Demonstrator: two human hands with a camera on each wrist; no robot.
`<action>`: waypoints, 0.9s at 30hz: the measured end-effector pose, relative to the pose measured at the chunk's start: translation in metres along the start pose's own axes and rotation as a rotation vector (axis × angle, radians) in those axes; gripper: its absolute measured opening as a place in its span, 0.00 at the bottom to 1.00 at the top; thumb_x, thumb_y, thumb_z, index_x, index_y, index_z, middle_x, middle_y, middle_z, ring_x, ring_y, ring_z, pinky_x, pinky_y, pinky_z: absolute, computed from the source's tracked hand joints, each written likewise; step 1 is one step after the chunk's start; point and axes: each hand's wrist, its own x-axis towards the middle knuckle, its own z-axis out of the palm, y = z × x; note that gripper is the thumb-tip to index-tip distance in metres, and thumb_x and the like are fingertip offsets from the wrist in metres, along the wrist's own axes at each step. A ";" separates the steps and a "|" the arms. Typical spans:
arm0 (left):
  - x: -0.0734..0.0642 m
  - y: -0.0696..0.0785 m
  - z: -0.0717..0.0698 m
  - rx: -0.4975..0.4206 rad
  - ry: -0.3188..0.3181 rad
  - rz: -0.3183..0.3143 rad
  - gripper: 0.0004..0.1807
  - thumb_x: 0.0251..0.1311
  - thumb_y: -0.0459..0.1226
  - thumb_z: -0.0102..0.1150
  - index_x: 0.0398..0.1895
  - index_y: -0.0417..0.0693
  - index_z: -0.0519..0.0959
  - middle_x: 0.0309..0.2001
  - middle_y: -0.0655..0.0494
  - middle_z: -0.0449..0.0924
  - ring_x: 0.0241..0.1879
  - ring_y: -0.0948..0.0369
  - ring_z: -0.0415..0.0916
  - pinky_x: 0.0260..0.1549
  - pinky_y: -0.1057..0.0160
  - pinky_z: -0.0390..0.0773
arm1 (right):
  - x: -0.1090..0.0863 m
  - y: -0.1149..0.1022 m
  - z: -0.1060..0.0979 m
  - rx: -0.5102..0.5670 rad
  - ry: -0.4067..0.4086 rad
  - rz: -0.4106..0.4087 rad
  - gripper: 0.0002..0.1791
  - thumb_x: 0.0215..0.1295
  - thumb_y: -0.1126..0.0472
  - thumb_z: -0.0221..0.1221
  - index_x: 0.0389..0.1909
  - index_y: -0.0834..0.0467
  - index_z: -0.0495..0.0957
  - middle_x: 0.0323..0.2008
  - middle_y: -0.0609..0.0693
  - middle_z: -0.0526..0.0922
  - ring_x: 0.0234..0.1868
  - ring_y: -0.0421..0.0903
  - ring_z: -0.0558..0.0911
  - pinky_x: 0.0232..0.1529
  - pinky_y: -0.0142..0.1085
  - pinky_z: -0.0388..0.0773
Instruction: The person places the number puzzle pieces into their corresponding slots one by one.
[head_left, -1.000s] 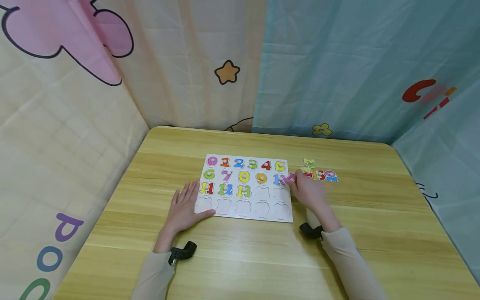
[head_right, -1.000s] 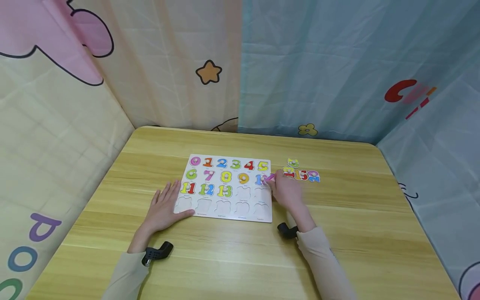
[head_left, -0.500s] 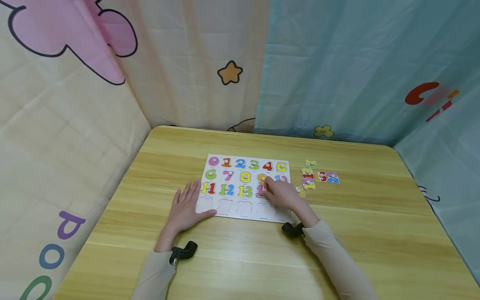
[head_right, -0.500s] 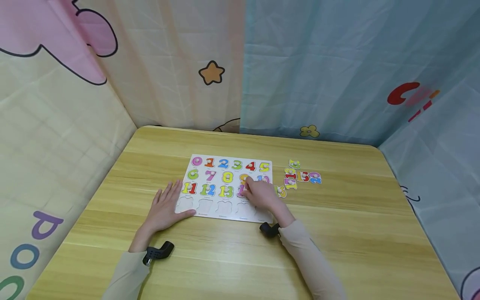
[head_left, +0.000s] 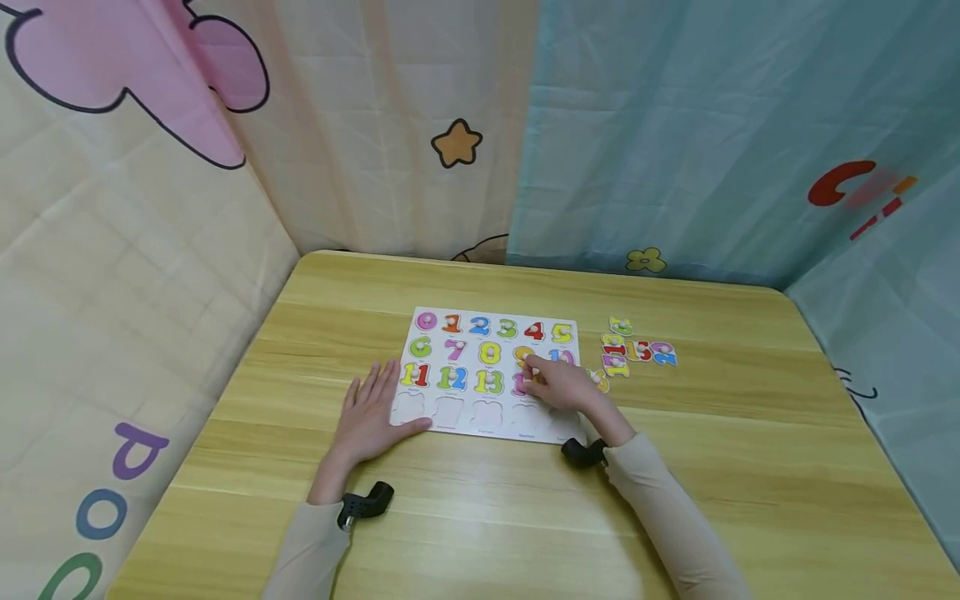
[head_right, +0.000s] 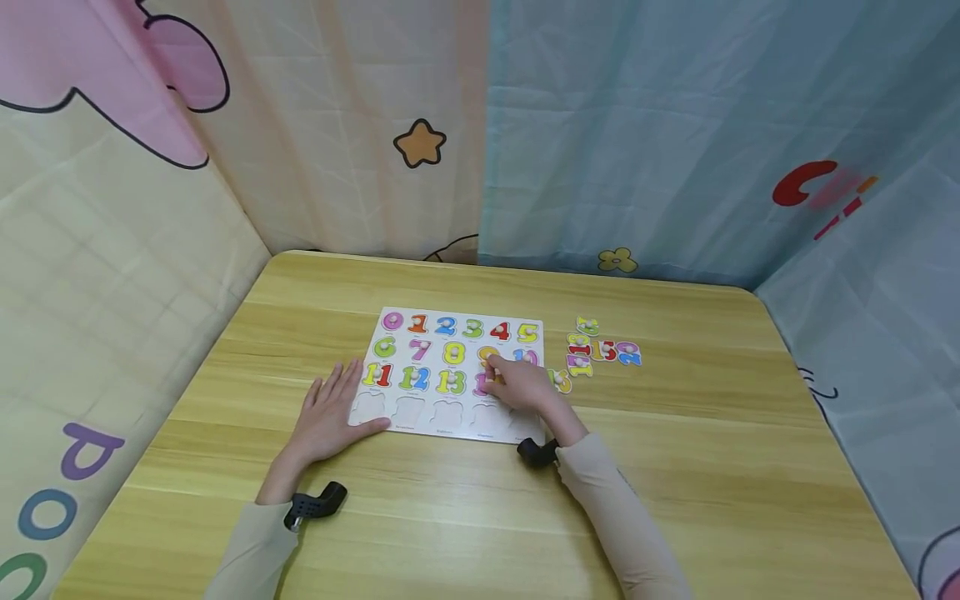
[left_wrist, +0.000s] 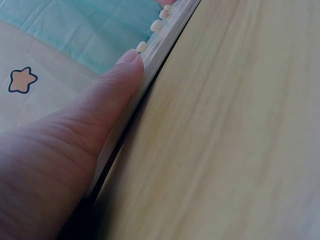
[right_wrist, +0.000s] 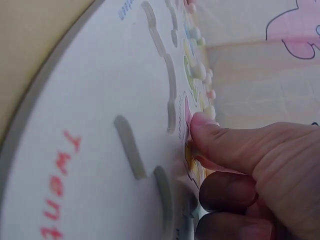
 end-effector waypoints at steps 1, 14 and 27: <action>0.000 0.000 0.000 0.000 0.001 -0.001 0.62 0.48 0.73 0.49 0.75 0.44 0.41 0.75 0.49 0.37 0.73 0.51 0.29 0.66 0.48 0.26 | 0.000 -0.001 0.000 -0.001 0.005 0.004 0.09 0.67 0.51 0.58 0.35 0.51 0.69 0.16 0.45 0.67 0.17 0.42 0.68 0.18 0.33 0.57; 0.000 0.000 -0.001 0.002 0.001 0.002 0.62 0.49 0.72 0.50 0.75 0.43 0.41 0.75 0.49 0.38 0.73 0.51 0.29 0.66 0.47 0.27 | -0.001 0.000 0.005 -0.038 0.047 0.037 0.09 0.67 0.49 0.57 0.37 0.50 0.70 0.16 0.44 0.68 0.16 0.41 0.67 0.17 0.33 0.57; 0.000 0.001 -0.002 0.007 0.000 0.001 0.61 0.49 0.72 0.50 0.75 0.43 0.42 0.75 0.48 0.38 0.73 0.50 0.30 0.66 0.47 0.27 | -0.004 0.000 0.009 -0.021 0.076 0.048 0.10 0.66 0.50 0.58 0.39 0.50 0.71 0.14 0.44 0.66 0.14 0.41 0.65 0.17 0.33 0.54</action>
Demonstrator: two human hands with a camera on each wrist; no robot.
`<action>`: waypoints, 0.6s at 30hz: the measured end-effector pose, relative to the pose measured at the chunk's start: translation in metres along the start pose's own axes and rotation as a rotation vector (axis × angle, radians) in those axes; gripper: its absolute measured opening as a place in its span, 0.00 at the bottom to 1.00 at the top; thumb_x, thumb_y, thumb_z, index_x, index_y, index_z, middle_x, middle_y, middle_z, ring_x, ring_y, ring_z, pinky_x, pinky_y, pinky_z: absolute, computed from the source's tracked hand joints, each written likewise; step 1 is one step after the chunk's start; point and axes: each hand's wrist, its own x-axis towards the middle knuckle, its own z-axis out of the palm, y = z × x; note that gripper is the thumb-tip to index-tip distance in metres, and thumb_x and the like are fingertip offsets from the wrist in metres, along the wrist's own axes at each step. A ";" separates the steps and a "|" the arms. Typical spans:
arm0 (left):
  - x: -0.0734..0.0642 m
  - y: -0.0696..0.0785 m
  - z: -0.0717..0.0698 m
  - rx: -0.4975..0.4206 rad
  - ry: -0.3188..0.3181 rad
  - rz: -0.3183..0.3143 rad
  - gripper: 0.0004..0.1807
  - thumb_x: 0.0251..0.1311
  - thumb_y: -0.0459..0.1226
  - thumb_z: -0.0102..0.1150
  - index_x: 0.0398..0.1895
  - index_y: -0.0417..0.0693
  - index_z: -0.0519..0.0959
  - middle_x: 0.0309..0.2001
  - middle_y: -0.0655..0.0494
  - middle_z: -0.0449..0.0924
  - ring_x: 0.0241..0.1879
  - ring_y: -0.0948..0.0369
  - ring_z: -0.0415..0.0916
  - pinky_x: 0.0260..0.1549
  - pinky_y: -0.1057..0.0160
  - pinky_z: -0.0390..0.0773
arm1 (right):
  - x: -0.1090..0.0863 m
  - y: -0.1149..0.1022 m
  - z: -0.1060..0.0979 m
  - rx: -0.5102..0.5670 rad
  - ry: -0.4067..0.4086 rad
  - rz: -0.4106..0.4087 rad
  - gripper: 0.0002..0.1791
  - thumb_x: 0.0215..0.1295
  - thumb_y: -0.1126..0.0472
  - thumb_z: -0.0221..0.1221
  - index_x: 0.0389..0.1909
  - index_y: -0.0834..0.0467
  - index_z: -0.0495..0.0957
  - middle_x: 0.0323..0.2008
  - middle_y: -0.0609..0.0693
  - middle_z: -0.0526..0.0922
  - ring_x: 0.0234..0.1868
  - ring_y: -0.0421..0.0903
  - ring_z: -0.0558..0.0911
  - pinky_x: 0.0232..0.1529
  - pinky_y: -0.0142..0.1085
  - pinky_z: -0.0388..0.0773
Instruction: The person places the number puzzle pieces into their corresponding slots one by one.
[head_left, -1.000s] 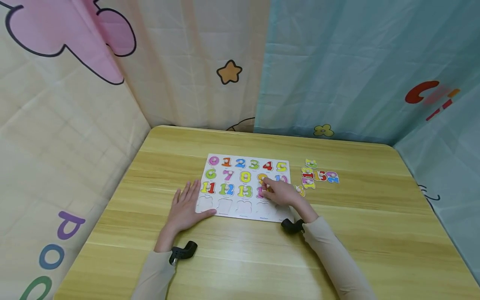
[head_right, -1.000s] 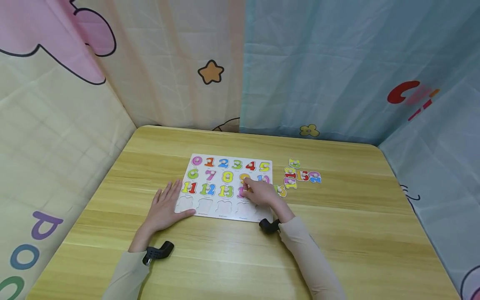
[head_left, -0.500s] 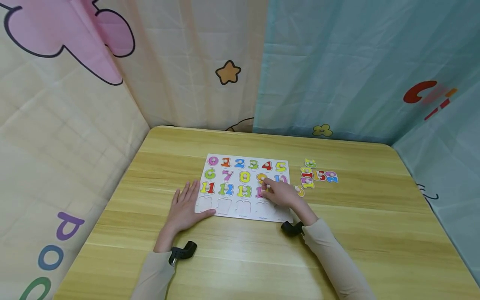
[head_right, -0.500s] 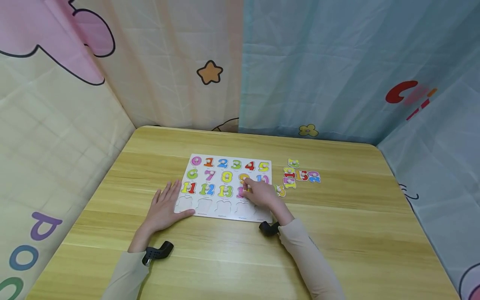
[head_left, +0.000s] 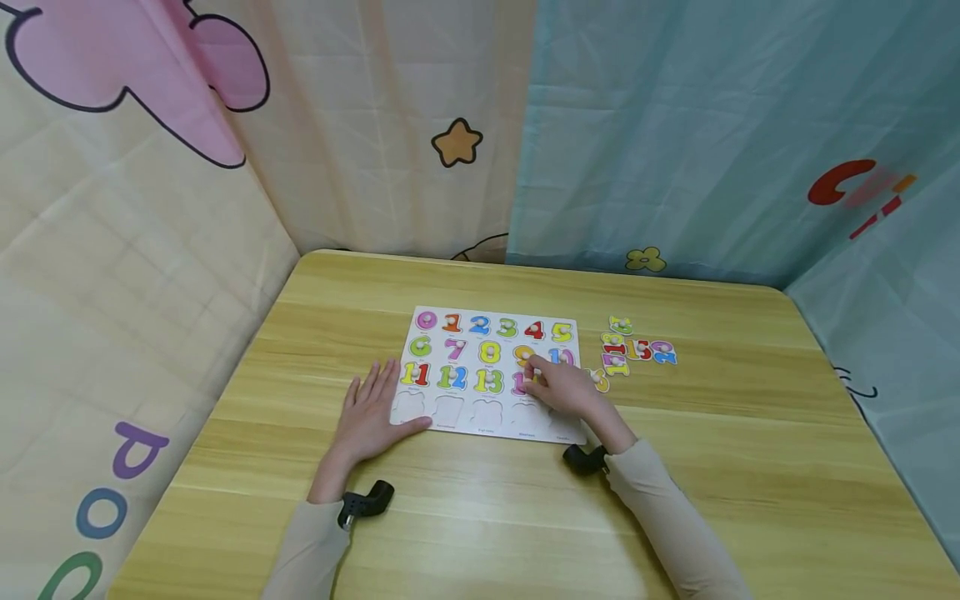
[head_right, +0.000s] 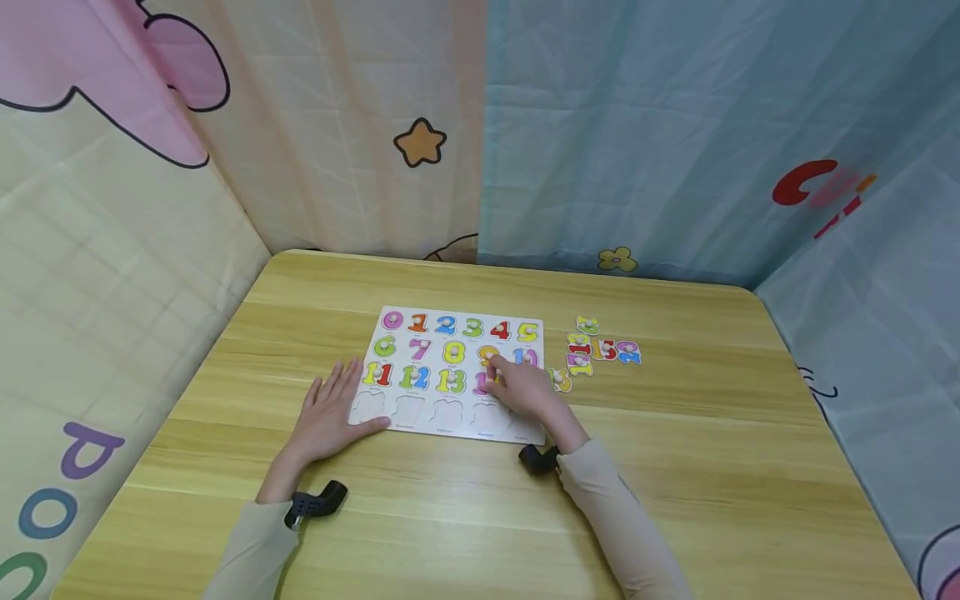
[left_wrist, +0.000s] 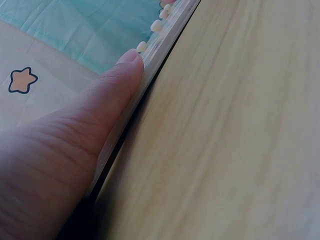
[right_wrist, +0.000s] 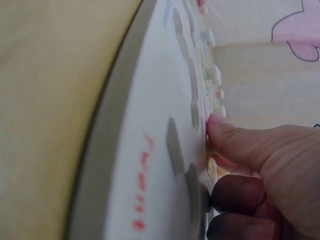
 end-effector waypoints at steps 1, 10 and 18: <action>0.000 0.000 0.000 0.002 0.001 0.000 0.61 0.49 0.72 0.50 0.75 0.43 0.42 0.75 0.48 0.38 0.73 0.50 0.30 0.66 0.47 0.27 | 0.000 0.000 0.000 0.003 0.004 0.003 0.10 0.66 0.50 0.58 0.39 0.50 0.71 0.14 0.44 0.66 0.14 0.41 0.65 0.16 0.33 0.54; 0.000 0.002 0.002 -0.006 0.003 0.008 0.61 0.49 0.72 0.50 0.75 0.42 0.43 0.75 0.48 0.39 0.73 0.49 0.31 0.66 0.46 0.28 | -0.010 0.023 -0.004 0.244 0.074 0.052 0.16 0.65 0.48 0.59 0.43 0.55 0.71 0.17 0.47 0.70 0.16 0.42 0.67 0.17 0.32 0.59; 0.000 -0.001 0.002 0.003 0.010 0.003 0.62 0.49 0.73 0.49 0.75 0.43 0.42 0.75 0.48 0.38 0.73 0.50 0.30 0.66 0.47 0.28 | -0.024 0.078 -0.044 0.303 0.367 0.190 0.23 0.69 0.46 0.53 0.48 0.64 0.68 0.18 0.50 0.69 0.16 0.45 0.66 0.16 0.35 0.61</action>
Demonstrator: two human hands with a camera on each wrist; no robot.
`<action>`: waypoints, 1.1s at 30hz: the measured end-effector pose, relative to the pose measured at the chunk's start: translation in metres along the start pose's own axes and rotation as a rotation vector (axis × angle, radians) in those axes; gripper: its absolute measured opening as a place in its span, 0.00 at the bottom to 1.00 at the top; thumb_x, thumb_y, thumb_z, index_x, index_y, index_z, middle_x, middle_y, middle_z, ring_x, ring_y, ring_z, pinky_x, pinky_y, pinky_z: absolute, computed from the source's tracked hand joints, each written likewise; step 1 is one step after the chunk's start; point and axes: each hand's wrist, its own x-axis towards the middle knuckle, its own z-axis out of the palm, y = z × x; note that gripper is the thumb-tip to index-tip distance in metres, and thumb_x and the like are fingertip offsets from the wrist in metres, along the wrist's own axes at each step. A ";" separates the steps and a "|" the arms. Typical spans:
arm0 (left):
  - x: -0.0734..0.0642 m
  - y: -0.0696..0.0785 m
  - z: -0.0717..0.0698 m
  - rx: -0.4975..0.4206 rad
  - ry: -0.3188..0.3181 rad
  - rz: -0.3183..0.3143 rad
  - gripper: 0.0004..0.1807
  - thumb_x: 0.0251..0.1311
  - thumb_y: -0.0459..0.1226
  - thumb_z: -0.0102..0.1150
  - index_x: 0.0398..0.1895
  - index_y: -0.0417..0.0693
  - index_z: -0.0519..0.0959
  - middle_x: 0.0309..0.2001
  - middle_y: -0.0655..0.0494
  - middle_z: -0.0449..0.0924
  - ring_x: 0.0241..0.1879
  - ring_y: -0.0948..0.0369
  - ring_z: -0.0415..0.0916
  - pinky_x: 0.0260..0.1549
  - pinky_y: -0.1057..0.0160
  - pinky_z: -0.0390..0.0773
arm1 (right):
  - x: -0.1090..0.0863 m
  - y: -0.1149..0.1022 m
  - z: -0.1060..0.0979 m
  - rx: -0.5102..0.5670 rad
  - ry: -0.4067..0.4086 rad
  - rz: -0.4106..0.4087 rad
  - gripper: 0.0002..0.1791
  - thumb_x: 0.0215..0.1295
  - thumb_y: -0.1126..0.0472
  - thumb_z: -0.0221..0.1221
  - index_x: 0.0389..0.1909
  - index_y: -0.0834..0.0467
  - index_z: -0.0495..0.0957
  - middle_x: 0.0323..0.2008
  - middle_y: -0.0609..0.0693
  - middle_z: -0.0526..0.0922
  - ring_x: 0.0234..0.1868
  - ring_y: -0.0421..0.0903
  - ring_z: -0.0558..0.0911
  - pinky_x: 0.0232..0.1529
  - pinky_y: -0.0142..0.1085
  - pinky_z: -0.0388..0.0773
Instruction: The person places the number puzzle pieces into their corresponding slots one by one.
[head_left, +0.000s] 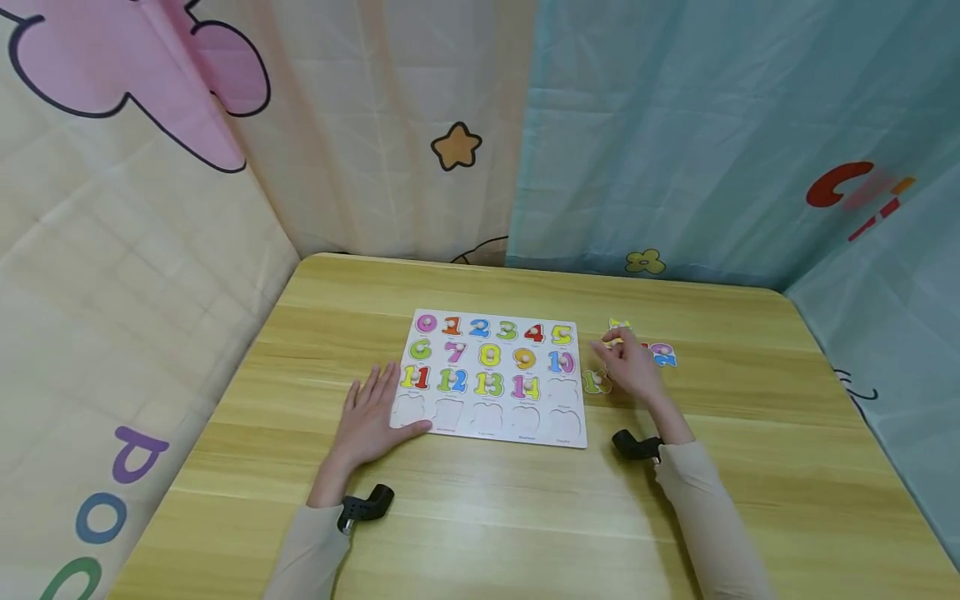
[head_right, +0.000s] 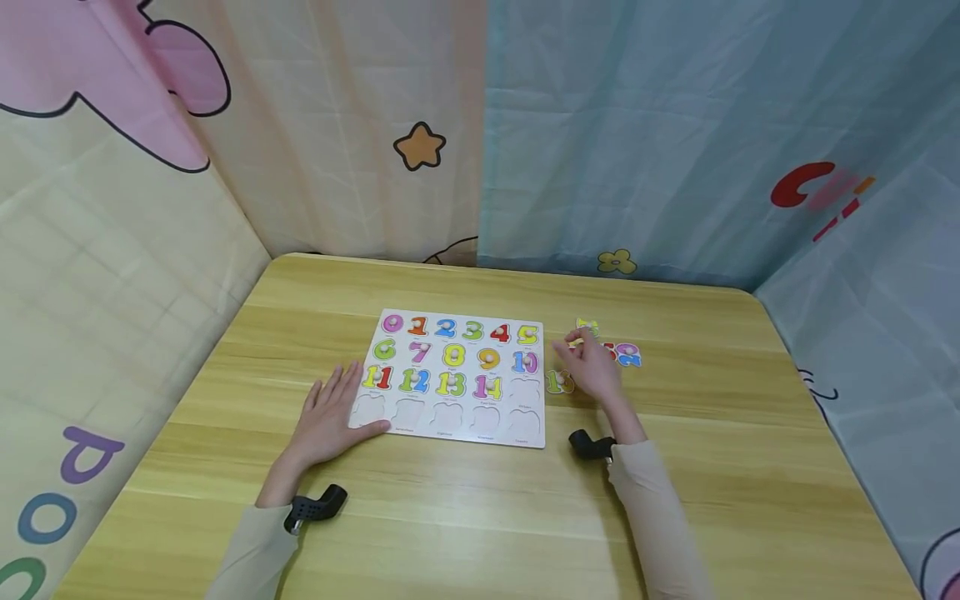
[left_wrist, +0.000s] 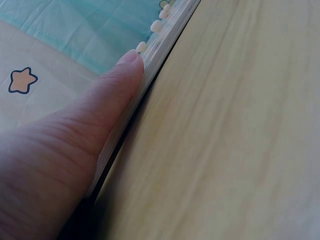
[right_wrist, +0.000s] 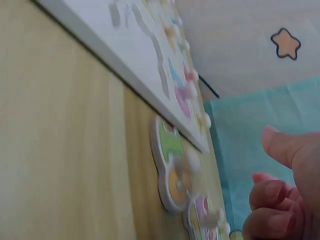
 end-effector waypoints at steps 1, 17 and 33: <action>0.000 0.000 0.000 -0.001 -0.001 0.000 0.62 0.48 0.73 0.49 0.75 0.43 0.42 0.75 0.49 0.38 0.73 0.50 0.30 0.66 0.47 0.27 | 0.001 0.006 -0.007 -0.020 0.021 0.019 0.25 0.70 0.45 0.52 0.49 0.64 0.67 0.19 0.51 0.70 0.16 0.46 0.67 0.16 0.36 0.61; -0.002 0.001 -0.001 -0.011 0.022 0.020 0.61 0.49 0.70 0.53 0.75 0.40 0.45 0.74 0.46 0.41 0.72 0.48 0.33 0.66 0.44 0.30 | 0.001 0.044 -0.034 -0.271 0.033 0.186 0.19 0.70 0.50 0.52 0.47 0.64 0.68 0.33 0.58 0.74 0.31 0.54 0.74 0.27 0.42 0.66; -0.002 0.001 -0.001 0.001 0.011 0.009 0.61 0.50 0.71 0.51 0.75 0.41 0.43 0.75 0.47 0.40 0.73 0.49 0.32 0.66 0.46 0.29 | -0.009 0.033 -0.029 -0.240 0.127 0.052 0.17 0.69 0.52 0.55 0.39 0.64 0.71 0.24 0.52 0.71 0.22 0.48 0.70 0.22 0.38 0.62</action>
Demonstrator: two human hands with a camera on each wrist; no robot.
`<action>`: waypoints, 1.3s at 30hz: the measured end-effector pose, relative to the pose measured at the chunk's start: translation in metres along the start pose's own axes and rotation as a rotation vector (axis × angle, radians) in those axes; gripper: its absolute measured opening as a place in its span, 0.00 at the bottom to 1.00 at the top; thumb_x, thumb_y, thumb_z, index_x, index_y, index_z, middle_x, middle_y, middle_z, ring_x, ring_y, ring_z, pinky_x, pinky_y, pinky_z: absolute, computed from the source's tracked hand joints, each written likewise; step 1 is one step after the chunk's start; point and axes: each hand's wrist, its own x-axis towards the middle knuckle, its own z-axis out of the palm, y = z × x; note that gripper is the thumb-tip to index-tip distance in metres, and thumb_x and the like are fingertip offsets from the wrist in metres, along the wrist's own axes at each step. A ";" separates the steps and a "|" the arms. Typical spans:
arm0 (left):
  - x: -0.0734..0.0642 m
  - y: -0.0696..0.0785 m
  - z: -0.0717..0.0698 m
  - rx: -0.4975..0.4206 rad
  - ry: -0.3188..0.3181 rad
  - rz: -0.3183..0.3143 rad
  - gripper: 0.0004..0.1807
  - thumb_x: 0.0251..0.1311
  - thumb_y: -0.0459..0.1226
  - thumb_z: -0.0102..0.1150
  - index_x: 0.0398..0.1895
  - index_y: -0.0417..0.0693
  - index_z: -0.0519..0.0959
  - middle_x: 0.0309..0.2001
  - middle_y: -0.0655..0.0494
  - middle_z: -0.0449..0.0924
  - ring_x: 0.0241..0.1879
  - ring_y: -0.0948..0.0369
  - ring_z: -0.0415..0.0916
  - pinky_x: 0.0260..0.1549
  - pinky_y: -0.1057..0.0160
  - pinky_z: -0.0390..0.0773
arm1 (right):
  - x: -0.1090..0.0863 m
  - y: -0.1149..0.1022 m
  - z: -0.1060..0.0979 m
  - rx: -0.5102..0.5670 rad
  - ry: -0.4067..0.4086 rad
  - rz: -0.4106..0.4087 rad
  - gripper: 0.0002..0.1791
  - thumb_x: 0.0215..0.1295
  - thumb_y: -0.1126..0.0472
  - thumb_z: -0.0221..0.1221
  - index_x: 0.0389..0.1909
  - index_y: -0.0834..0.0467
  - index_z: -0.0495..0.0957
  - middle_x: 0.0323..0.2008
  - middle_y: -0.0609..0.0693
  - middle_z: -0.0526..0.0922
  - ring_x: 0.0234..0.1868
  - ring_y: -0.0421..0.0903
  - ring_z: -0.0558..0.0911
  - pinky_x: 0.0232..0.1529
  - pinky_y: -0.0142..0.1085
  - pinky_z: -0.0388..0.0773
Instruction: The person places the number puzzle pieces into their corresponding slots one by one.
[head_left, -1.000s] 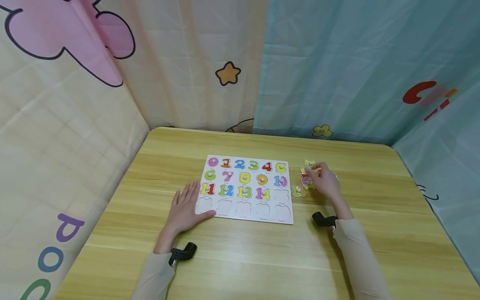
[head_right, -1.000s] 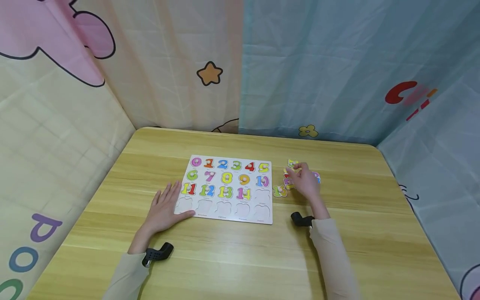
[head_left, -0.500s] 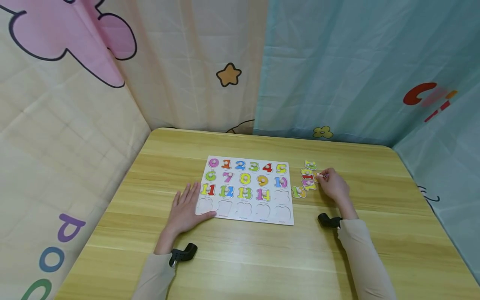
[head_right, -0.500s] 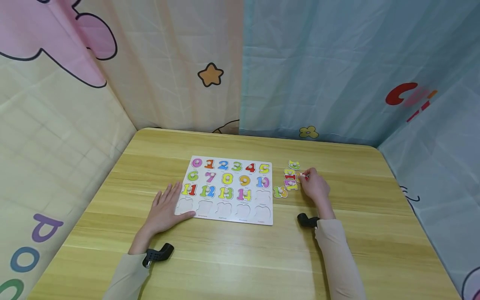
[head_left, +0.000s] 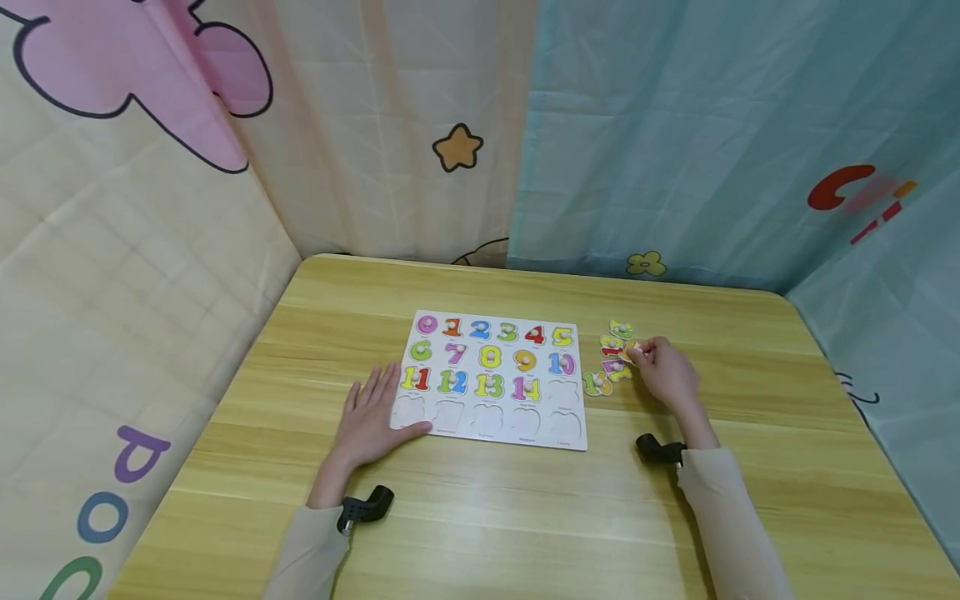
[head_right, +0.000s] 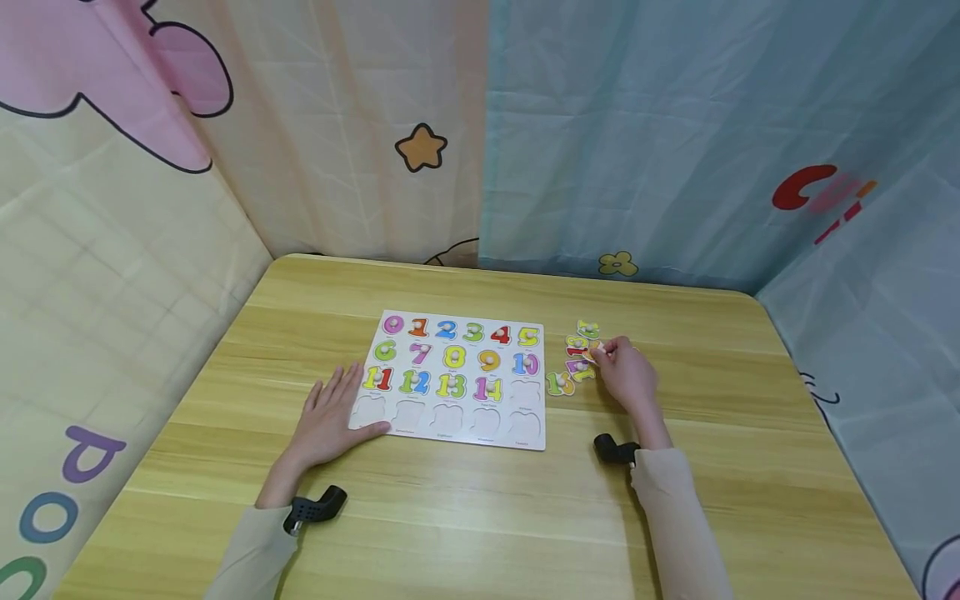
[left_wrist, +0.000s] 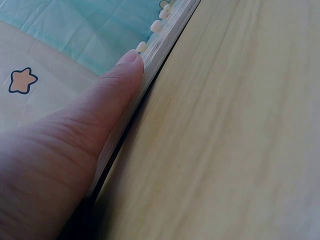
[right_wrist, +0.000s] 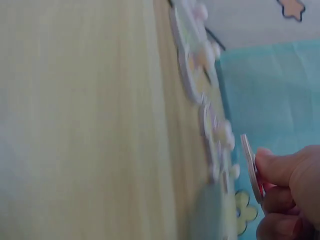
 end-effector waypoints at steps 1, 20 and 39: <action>0.000 0.000 0.000 0.003 -0.004 -0.004 0.61 0.50 0.71 0.51 0.75 0.42 0.43 0.75 0.48 0.39 0.73 0.49 0.32 0.66 0.46 0.29 | -0.002 -0.005 0.001 0.017 -0.007 -0.034 0.16 0.69 0.52 0.56 0.39 0.64 0.71 0.23 0.51 0.71 0.22 0.47 0.69 0.22 0.38 0.62; 0.000 -0.001 0.002 -0.004 -0.007 -0.005 0.61 0.49 0.72 0.50 0.75 0.42 0.43 0.75 0.48 0.39 0.73 0.50 0.31 0.66 0.47 0.28 | -0.029 -0.059 0.046 0.085 -0.324 -0.257 0.13 0.61 0.51 0.63 0.32 0.56 0.73 0.16 0.45 0.66 0.17 0.41 0.64 0.19 0.32 0.55; 0.001 -0.002 0.000 -0.004 -0.010 -0.003 0.61 0.49 0.72 0.49 0.75 0.43 0.42 0.75 0.48 0.39 0.73 0.50 0.30 0.66 0.47 0.28 | -0.029 -0.065 0.047 0.067 -0.348 -0.219 0.12 0.62 0.51 0.63 0.32 0.56 0.74 0.15 0.45 0.67 0.16 0.42 0.65 0.18 0.33 0.56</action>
